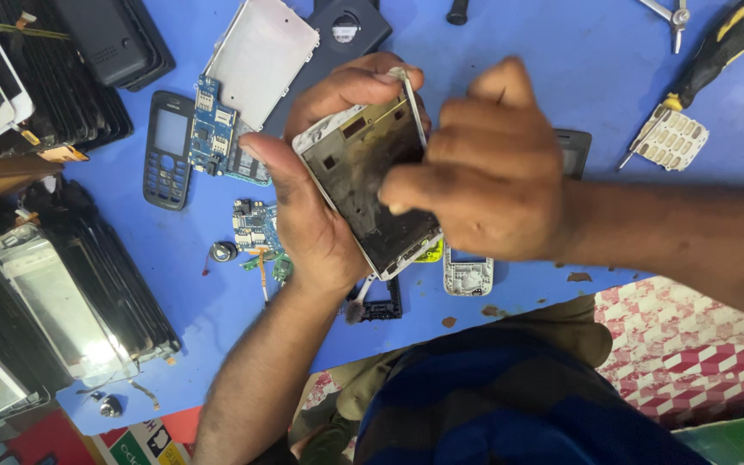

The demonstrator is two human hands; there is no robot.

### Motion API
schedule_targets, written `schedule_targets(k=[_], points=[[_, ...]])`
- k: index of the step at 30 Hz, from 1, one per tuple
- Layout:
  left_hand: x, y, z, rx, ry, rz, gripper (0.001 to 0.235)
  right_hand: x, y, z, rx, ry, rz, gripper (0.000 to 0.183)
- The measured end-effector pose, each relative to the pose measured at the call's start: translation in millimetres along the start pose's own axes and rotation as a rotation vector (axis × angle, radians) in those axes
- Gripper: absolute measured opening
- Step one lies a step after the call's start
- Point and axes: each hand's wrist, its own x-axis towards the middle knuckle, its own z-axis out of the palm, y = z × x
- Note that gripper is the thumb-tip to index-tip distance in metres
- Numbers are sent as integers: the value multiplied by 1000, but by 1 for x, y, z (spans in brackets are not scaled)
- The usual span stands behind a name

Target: The person holds a white mobile phone casing and repeatedly rubs its inner surface with a finger to remove residue. The person rotates the casing to access different areas and continues rubbing throughout the clip.

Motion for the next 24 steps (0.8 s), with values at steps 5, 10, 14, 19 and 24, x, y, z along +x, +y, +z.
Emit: schedule_targets(k=[5, 10, 14, 19, 24], points=[[0, 0, 1, 18, 15, 13, 77, -1, 0, 0, -57, -1, -30, 19], [2, 1, 2, 14, 17, 0, 77, 0, 0, 0, -23, -8, 4, 22], [1, 1, 3, 3, 15, 14, 76, -4, -1, 1, -18, -3, 4, 21], [3, 5, 4, 19, 11, 31, 76, -6, 0, 2, 9, -2, -35, 23], [1, 4, 6, 36, 34, 18, 76, -8, 0, 2, 3, 11, -10, 24]])
